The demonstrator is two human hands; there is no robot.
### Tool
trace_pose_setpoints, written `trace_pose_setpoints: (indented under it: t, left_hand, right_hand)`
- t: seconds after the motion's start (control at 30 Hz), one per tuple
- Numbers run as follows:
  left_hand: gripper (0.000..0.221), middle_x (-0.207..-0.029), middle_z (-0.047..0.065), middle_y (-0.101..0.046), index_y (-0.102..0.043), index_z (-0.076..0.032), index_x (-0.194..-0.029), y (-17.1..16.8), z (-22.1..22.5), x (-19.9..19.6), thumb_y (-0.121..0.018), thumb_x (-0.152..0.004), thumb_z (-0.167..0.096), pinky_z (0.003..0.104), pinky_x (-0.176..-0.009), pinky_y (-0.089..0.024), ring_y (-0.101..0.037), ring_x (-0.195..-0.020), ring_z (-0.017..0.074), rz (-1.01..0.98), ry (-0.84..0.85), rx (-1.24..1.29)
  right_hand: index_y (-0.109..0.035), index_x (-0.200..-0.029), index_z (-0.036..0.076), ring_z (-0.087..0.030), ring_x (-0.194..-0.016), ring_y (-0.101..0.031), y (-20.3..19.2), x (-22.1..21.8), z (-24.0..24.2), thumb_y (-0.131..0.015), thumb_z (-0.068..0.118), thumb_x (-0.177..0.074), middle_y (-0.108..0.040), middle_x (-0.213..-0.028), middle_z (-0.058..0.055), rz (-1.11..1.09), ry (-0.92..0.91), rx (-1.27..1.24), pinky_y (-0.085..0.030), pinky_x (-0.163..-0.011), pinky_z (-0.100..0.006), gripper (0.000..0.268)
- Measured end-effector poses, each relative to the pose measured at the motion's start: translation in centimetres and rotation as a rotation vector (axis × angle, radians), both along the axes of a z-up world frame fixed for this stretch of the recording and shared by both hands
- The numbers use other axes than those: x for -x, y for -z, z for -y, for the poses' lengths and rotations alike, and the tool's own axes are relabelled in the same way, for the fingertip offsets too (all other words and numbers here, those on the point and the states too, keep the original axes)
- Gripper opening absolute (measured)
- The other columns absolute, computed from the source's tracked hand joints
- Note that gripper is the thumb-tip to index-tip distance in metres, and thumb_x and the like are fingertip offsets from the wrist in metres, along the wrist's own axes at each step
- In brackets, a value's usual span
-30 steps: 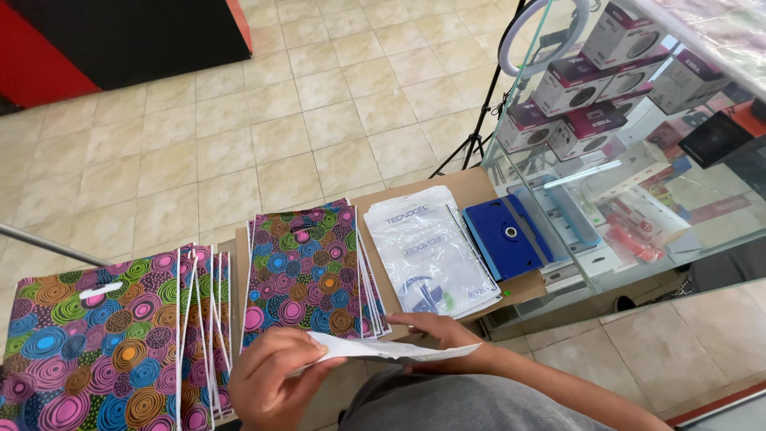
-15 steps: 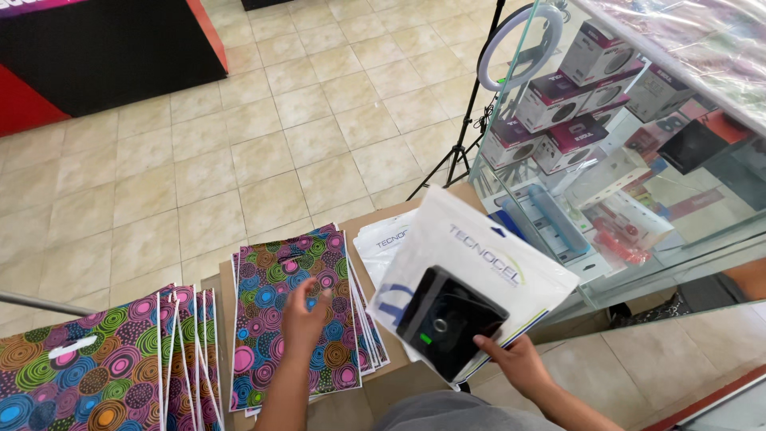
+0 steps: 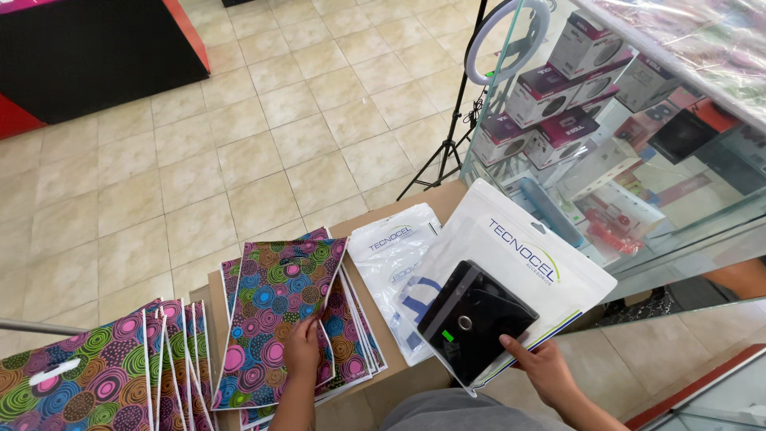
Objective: The person sorts various packaged items including tablet cases and screen protectors by hand, placing them into different colorful patterned shopping bags on a counter.
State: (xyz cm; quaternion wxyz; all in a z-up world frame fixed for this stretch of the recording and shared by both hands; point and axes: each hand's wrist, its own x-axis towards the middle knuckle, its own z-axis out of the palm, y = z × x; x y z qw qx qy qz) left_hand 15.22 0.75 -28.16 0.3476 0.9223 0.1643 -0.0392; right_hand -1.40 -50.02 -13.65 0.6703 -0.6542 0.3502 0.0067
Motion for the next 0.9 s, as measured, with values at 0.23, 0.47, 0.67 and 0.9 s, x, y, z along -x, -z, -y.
trace_pose_setpoints:
  t: [0.23,0.47,0.67,0.9]
  left_hand:
    - [0.033,-0.15,0.009,-0.082,-0.088,-0.018,-0.135,-5.3,0.0,-0.6,-0.078,-0.104,-0.012,0.044,-0.128,-0.053,-0.074,-0.143,0.0267,0.163,0.202,0.528]
    - [0.027,-0.165,-0.005,-0.053,-0.089,-0.051,-0.108,-5.4,-1.2,3.8,-0.077,-0.094,-0.031,0.068,-0.128,-0.024,-0.042,-0.159,0.0288,-0.275,0.808,-0.383]
    - [0.035,-0.169,-0.006,-0.046,-0.084,-0.044,-0.124,-7.3,0.4,5.0,-0.065,-0.104,-0.023,0.067,-0.134,-0.021,-0.033,-0.162,0.0297,-0.286,0.53,-0.344]
    - [0.046,-0.095,-0.001,-0.06,-0.053,-0.023,-0.098,-9.1,14.7,5.6,-0.082,-0.106,-0.058,0.037,-0.07,-0.042,-0.053,-0.083,0.0173,-0.085,0.516,-0.009]
  right_hand:
    - [-0.086,-0.088,-0.004,-0.024,-0.081,-0.075,0.8,-1.7,0.2,-0.092,0.021,-0.097,-0.081,-0.081,-0.014,-0.034,-0.027,0.06,-0.068,-0.077,-0.046,0.027]
    - [-0.082,-0.088,0.001,-0.021,-0.083,-0.073,0.8,-3.1,-0.7,-0.093,0.018,-0.098,-0.079,-0.084,-0.009,0.021,-0.031,0.007,-0.068,-0.075,-0.045,0.022]
    - [-0.084,-0.087,0.0,-0.019,-0.082,-0.071,0.9,-2.8,-0.7,-0.094,0.023,-0.097,-0.076,-0.08,-0.008,-0.012,-0.066,0.013,-0.066,-0.077,-0.045,0.027]
    - [-0.087,-0.091,-0.001,-0.022,-0.081,-0.073,0.7,-2.1,-0.9,-0.092,0.02,-0.098,-0.081,-0.084,-0.011,-0.002,-0.048,-0.005,-0.064,-0.074,-0.043,0.023]
